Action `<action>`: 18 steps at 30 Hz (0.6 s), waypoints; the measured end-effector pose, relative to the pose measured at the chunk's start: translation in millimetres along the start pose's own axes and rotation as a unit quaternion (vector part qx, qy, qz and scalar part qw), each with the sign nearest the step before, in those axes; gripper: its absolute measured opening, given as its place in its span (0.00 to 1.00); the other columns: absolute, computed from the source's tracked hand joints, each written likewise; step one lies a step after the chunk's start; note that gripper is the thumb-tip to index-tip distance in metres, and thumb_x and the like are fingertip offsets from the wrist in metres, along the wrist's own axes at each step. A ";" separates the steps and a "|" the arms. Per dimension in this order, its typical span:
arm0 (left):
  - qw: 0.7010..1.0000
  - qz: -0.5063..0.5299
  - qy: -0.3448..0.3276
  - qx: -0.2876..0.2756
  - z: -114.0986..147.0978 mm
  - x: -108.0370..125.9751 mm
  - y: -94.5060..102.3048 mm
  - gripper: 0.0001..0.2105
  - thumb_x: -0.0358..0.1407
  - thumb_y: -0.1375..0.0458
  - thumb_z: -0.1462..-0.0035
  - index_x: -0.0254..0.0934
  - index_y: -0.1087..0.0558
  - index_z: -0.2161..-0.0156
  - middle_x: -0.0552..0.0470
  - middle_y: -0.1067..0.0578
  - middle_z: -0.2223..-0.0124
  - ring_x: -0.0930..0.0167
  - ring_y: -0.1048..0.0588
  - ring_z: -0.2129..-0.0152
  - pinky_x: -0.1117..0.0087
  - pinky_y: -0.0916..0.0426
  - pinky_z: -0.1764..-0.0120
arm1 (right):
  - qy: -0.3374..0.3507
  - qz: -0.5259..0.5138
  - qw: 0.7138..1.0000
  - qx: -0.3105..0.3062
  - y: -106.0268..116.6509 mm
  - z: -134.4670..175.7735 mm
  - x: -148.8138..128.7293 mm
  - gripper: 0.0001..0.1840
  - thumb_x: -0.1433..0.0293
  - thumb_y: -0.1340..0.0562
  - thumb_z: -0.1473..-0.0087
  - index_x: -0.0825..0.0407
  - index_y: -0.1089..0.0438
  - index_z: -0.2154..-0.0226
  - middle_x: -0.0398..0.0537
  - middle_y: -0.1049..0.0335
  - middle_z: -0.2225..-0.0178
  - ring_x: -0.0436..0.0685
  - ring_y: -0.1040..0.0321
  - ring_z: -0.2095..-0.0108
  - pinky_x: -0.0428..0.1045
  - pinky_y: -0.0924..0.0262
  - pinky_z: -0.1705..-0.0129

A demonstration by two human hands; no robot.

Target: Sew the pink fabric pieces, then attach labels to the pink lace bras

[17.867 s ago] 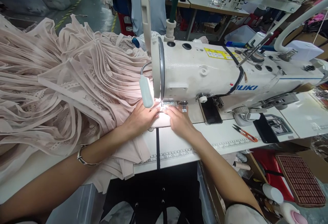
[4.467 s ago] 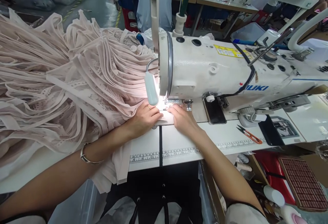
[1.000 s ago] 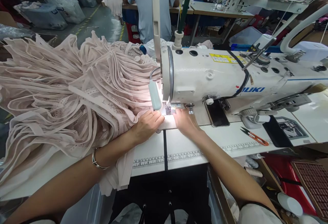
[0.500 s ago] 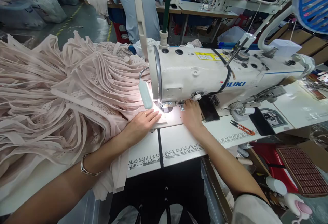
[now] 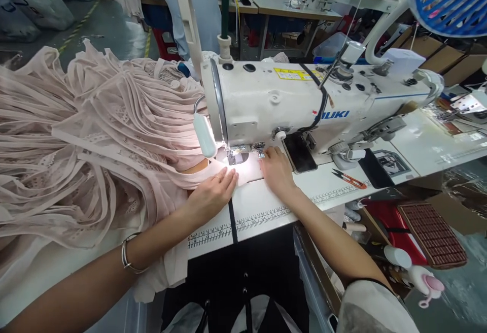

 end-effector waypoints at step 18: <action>1.000 0.000 0.017 0.026 1.1 -15.6 1.0 0.16 0.19 0.53 0.39 0.19 0.27 0.50 0.33 0.22 0.52 0.60 0.23 0.54 0.64 0.27 0.54 | 0.089 -0.164 0.982 -0.006 -0.3 -2.4 -25.0 0.13 0.69 0.42 0.36 0.51 0.26 0.71 0.46 0.26 0.66 0.56 0.35 0.64 0.52 0.46 0.54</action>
Point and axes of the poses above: each hand's wrist, its own z-axis away from the middle knuckle, its own y-axis out of the back of the hand, x = y × z, the point moved 7 cm from there along -z, towards the middle knuckle
